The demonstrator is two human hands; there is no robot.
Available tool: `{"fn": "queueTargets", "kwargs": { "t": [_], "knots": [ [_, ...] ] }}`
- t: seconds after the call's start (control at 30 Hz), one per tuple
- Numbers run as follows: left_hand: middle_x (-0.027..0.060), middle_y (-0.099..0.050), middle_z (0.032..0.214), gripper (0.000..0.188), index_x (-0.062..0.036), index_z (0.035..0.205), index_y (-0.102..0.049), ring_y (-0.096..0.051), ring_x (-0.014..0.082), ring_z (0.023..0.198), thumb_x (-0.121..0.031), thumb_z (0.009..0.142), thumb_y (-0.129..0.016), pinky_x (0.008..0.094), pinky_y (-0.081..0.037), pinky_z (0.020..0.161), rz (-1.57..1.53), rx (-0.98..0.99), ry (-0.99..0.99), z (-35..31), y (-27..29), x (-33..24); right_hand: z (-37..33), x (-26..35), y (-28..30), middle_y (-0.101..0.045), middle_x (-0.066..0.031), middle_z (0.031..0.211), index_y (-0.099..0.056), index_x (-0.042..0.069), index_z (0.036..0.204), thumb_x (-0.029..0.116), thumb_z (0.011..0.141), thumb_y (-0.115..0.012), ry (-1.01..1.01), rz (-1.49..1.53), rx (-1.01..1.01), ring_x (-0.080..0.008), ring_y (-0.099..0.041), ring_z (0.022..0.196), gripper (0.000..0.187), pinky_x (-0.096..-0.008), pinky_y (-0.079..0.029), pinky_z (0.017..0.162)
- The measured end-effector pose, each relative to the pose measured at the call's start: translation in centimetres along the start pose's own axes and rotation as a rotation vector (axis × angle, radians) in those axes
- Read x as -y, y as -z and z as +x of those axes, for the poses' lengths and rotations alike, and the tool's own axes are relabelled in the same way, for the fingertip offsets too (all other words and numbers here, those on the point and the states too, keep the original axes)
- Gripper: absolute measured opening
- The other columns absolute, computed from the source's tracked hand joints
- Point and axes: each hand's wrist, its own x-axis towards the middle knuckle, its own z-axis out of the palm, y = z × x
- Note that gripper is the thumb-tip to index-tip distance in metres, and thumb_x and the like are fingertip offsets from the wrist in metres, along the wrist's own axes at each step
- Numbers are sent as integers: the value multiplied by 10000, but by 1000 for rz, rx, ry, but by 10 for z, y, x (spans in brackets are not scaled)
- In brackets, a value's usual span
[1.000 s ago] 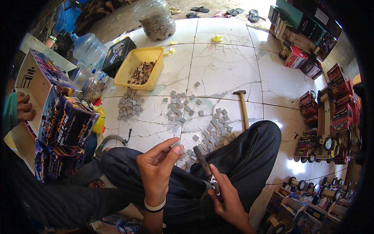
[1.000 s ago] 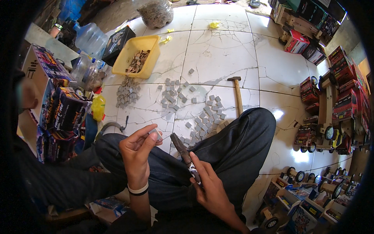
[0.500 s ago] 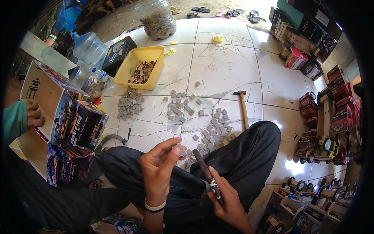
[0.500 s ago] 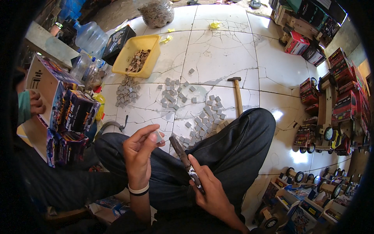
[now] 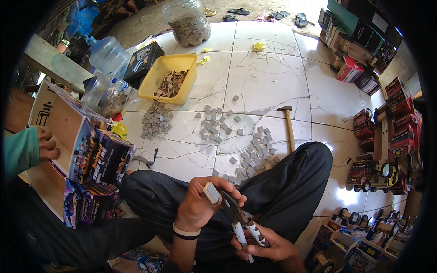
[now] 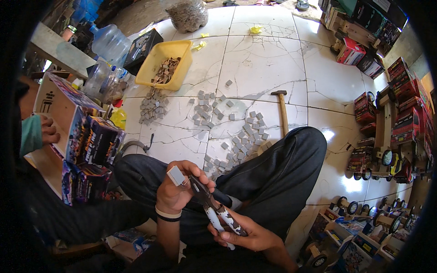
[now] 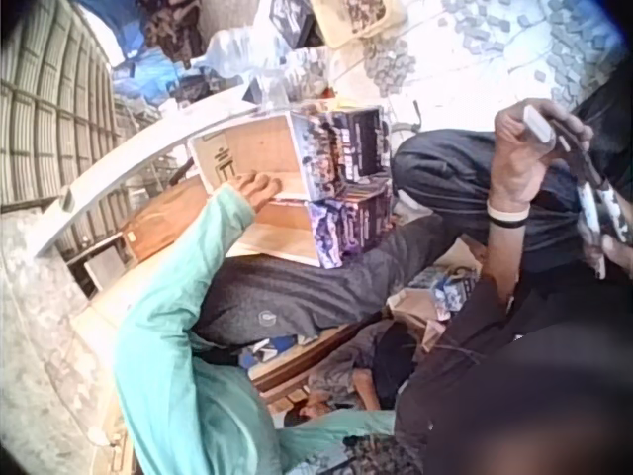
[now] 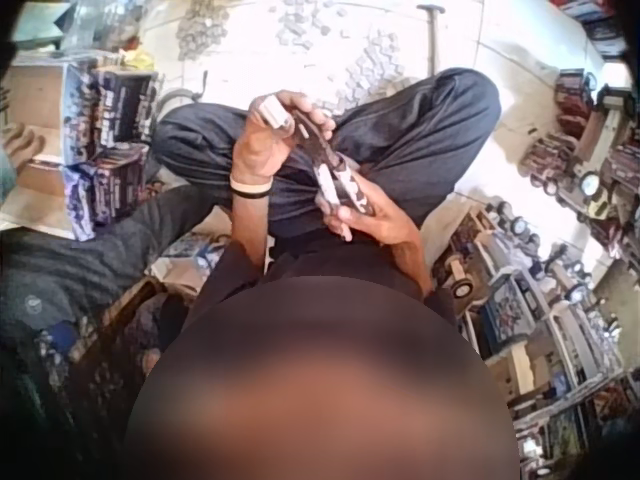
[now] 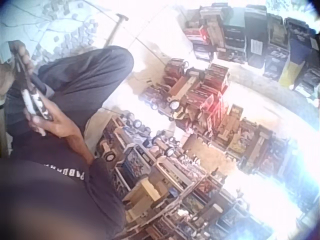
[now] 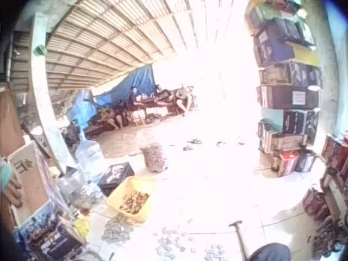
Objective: The person sits cross-legged on a tiled floor and repeatedly picks up small gray metal pieces, trims them with pliers, and places them back on the floor. A hammer is used briefly to tap a piece. The person continues this cycle throughout the clip.
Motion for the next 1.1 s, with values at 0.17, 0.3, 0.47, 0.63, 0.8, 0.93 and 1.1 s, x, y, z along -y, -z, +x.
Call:
{"fn": "queueTargets", "kwargs": {
  "t": [0.17, 0.3, 0.47, 0.63, 0.8, 0.93, 1.1],
  "knots": [
    [215, -750, 1006, 204, 72, 1082, -694, -760, 352, 991, 22, 889, -738, 459, -633, 883, 141, 3, -3, -2, -1, -11, 3, 1, -4, -547, -70, 1112, -153, 85, 1662, 109, 1063, -555, -31, -19, -20, -135, -521, 881, 722, -295, -468, 782],
    [194, -746, 985, 187, 26, 1043, -676, -752, 363, 967, -23, 892, -774, 527, -607, 915, 202, -15, 23, -16, -4, -24, 8, 6, -23, -550, -131, 1108, -237, 142, 1659, -57, 935, -612, 70, -747, -260, -241, -559, 874, 839, -332, -493, 816],
    [206, -743, 957, 136, 69, 1009, -701, -749, 327, 963, 20, 891, -747, 500, -587, 969, 167, -31, -67, -29, 1, -37, 21, 3, -51, -518, -178, 1078, -301, 241, 1651, -145, 790, -632, 84, -1269, -460, -373, -609, 947, 1000, -426, -514, 856],
    [194, -736, 971, 188, 19, 1043, -680, -733, 352, 1008, -84, 916, -772, 539, -581, 956, 276, -3, -29, -34, 14, -51, 29, 9, -49, -511, -168, 1078, -283, 235, 1658, -159, 775, -618, 17, -1203, -373, -354, -606, 939, 1023, -401, -515, 834],
    [208, -694, 1110, 290, 1, 1144, -627, -722, 385, 1051, -185, 958, -751, 563, -587, 940, 274, 35, -69, -32, 14, -59, 30, 25, -46, -501, -153, 1066, -236, 214, 1670, -157, 780, -606, -67, -1069, -281, -352, -603, 887, 1033, -378, -508, 802],
    [211, -671, 1126, 333, 15, 1123, -613, -713, 403, 1092, -254, 971, -738, 538, -603, 929, 291, 25, -86, -18, 13, -59, 31, 31, -44, -528, -159, 1062, -237, 206, 1669, -138, 821, -610, -4, -1023, -316, -350, -604, 874, 988, -369, -509, 797],
    [212, -631, 1211, 315, 10, 1080, -613, -695, 416, 1132, -278, 994, -706, 557, -595, 960, 321, -47, -18, -8, 12, -56, 29, 24, -36, -592, -157, 1150, -248, 153, 1661, -68, 939, -615, 6, -1017, -350, -289, -635, 959, 839, -326, -493, 882]
  ]
}}
